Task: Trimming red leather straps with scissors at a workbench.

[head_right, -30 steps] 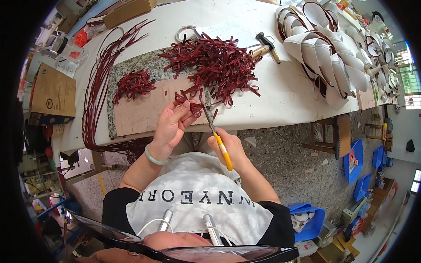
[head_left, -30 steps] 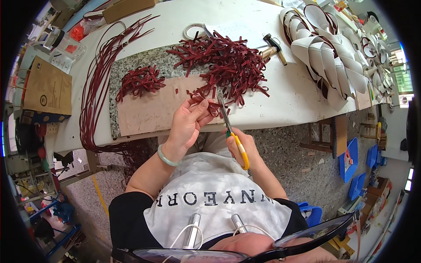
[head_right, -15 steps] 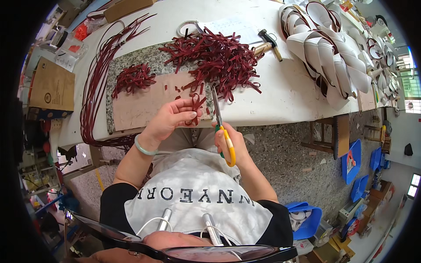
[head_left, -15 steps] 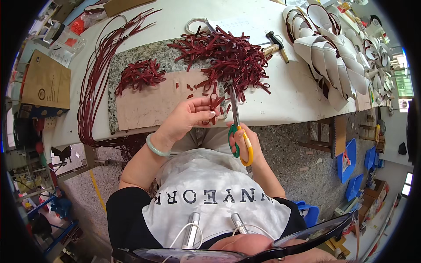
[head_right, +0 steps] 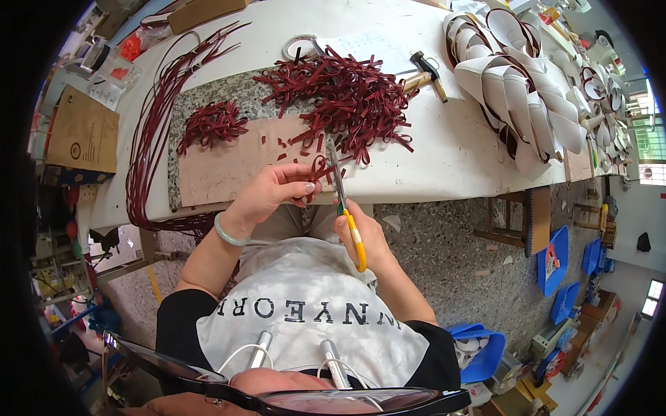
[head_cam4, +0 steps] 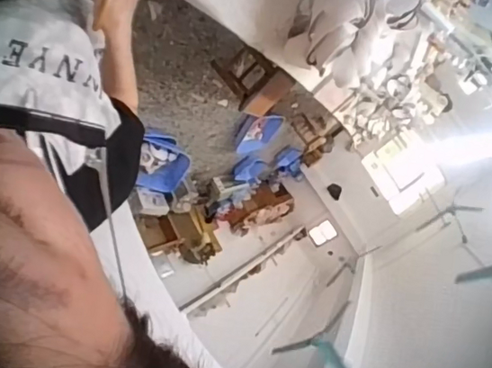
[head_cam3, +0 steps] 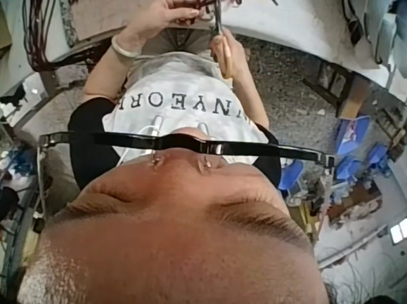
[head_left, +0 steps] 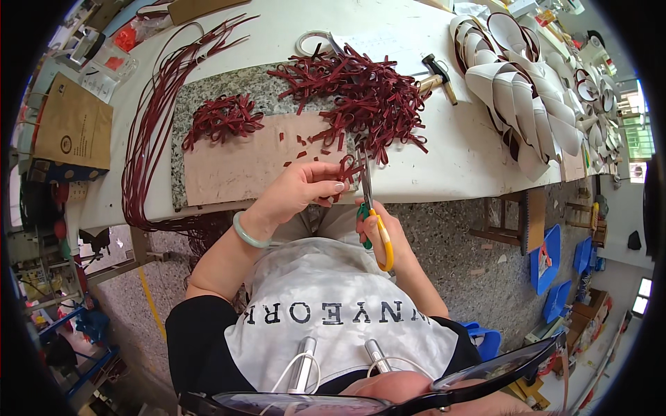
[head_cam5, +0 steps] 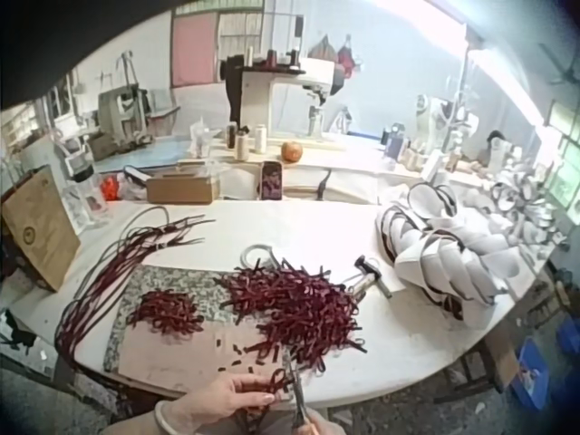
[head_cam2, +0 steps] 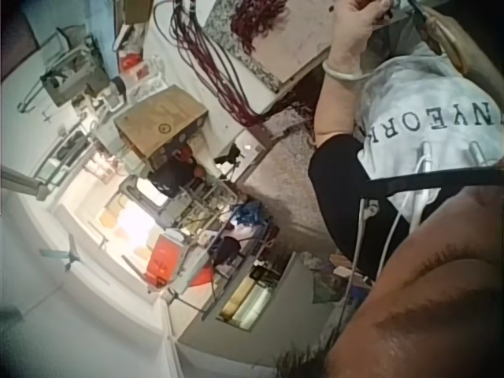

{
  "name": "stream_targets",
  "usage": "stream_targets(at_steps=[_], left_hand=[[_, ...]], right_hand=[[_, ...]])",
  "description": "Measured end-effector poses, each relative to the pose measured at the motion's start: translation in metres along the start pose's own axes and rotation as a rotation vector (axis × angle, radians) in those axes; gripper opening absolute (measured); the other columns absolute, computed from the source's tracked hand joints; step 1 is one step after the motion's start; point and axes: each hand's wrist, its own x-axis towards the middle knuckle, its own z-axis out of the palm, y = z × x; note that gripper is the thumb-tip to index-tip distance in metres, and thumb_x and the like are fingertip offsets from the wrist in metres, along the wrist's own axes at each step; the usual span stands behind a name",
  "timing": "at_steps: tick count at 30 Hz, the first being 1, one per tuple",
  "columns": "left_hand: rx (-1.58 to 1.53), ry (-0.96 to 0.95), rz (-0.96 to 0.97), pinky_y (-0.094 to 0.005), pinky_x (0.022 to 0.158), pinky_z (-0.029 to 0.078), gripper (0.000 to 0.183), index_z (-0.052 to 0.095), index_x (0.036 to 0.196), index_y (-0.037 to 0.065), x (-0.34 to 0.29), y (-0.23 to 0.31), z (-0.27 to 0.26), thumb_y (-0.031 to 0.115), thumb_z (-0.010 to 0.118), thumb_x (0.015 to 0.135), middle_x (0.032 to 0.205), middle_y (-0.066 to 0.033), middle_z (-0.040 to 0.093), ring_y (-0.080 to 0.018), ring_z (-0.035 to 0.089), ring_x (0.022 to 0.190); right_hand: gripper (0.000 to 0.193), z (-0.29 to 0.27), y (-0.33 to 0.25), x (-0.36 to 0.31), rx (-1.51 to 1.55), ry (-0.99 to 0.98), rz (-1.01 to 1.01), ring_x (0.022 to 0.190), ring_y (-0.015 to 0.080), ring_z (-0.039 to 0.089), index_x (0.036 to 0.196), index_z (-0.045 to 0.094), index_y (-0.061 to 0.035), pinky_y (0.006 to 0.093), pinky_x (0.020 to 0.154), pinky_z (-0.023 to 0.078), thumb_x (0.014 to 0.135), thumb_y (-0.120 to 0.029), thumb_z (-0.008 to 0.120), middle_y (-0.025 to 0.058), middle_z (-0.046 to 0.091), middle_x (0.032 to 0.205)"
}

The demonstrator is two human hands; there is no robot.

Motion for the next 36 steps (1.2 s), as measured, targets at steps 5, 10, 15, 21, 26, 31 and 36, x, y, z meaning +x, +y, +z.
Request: stream_targets(at_steps=[5,10,15,21,26,31,36], left_hand=[[0.016,-0.039,0.016,-0.021,0.068,0.048,0.033,0.06,0.121,0.001,0.003,-0.008,0.004,0.014,0.06,0.09,0.096,0.0013,0.065,-0.005,0.057,0.077],[0.028,-0.136,-0.006,-0.0214,0.068,0.048,0.035,0.057,0.125,0.001,0.003,-0.005,0.0,0.009,0.057,0.091,0.093,0.0,0.063,-0.0054,0.057,0.076],[0.201,-0.026,0.015,-0.0227,0.068,0.049,0.032,0.058,0.121,0.0,-0.008,-0.002,-0.001,0.005,0.056,0.09,0.092,-0.0025,0.063,-0.0063,0.058,0.076],[0.417,0.35,0.214,-0.0233,0.073,0.049,0.022,0.061,0.106,-0.001,-0.054,-0.002,-0.051,0.001,0.06,0.085,0.092,-0.003,0.065,-0.0076,0.059,0.081],[0.705,0.59,0.265,-0.0301,0.08,0.047,0.018,0.064,0.099,0.003,-0.094,-0.007,-0.124,0.006,0.063,0.082,0.088,-0.0053,0.063,-0.0171,0.057,0.085],[1.31,0.595,0.397,-0.038,0.099,0.033,0.018,0.069,0.095,0.012,-0.095,-0.007,-0.139,0.014,0.07,0.076,0.113,-0.0073,0.056,-0.0275,0.043,0.113],[1.258,0.556,0.48,-0.0406,0.102,0.031,0.018,0.071,0.093,0.012,-0.09,-0.009,-0.154,0.012,0.071,0.075,0.116,-0.0068,0.056,-0.0307,0.039,0.118]], right_hand=[[0.069,-0.002,0.0,0.0,0.197,0.128,-0.043,0.06,0.0125,0.057,0.126,0.049,0.0,0.0262,0.058,0.046,0.092,-0.06,0.04,0.0036,0.057,0.069],[0.061,-0.016,-0.01,0.003,0.216,0.297,-0.108,0.06,0.0059,0.049,0.125,0.051,0.0017,0.0208,0.054,0.041,0.09,-0.047,0.058,-0.0006,0.053,0.069],[0.056,-0.023,-0.001,0.01,0.296,0.415,-0.086,0.06,0.004,0.045,0.126,0.051,0.0013,0.019,0.053,0.039,0.089,-0.039,0.063,-0.0027,0.051,0.07],[0.056,-0.021,0.013,0.006,0.243,0.363,-0.144,0.056,0.0046,0.049,0.125,0.051,0.0037,0.019,0.053,0.041,0.094,-0.043,0.053,0.0006,0.055,0.069],[0.058,-0.01,0.006,0.015,0.245,0.288,-0.104,0.055,0.0049,0.05,0.123,0.052,0.0038,0.019,0.052,0.041,0.094,-0.046,0.052,0.0016,0.056,0.071],[0.06,0.001,-0.007,0.026,0.22,0.228,-0.141,0.056,0.0051,0.049,0.123,0.053,0.0027,0.0189,0.052,0.04,0.092,-0.049,0.052,0.0016,0.055,0.071],[0.064,0.008,-0.016,0.025,0.242,0.208,-0.122,0.058,0.0058,0.049,0.123,0.052,0.0027,0.0189,0.052,0.039,0.09,-0.052,0.054,0.002,0.054,0.074]])
